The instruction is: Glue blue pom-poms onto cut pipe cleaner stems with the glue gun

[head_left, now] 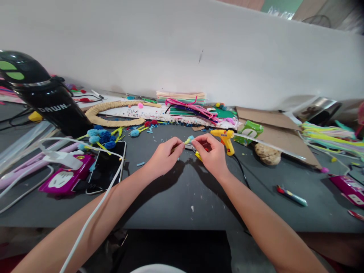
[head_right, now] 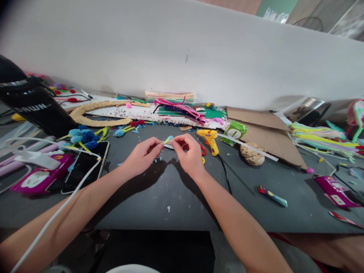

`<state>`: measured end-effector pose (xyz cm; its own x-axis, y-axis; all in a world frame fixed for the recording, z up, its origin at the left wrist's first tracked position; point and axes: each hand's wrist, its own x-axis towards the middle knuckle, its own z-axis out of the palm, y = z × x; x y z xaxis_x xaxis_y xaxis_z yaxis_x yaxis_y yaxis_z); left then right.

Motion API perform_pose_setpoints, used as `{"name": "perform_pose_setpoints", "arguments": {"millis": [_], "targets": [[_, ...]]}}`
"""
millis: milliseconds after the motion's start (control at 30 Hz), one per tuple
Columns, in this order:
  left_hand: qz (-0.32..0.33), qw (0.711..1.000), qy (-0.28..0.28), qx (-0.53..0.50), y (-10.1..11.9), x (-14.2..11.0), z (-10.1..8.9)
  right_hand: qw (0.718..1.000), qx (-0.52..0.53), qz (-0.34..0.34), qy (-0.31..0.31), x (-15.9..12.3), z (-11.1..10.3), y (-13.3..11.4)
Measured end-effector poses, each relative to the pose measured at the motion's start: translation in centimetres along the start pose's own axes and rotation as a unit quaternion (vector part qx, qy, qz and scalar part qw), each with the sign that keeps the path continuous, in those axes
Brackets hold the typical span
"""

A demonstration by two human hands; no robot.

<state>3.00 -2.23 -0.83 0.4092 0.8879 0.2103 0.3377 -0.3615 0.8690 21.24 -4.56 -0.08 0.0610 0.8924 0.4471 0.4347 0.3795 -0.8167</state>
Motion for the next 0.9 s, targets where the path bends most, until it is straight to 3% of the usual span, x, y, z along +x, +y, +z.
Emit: {"name": "perform_pose_setpoints", "arguments": {"millis": [433,667,900], "targets": [[-0.002,1.0,-0.005,0.0,0.0,-0.1,0.0,0.997,-0.04,-0.066,0.012,0.0,0.0,0.2],[0.002,1.0,-0.003,-0.002,0.0,0.0,0.0,0.999,-0.02,-0.044,0.025,0.0,-0.1,0.3],[-0.012,1.0,-0.01,-0.005,0.2,-0.1,-0.1,0.998,0.034,-0.039,-0.029,0.4,-1.1,0.3]]}}
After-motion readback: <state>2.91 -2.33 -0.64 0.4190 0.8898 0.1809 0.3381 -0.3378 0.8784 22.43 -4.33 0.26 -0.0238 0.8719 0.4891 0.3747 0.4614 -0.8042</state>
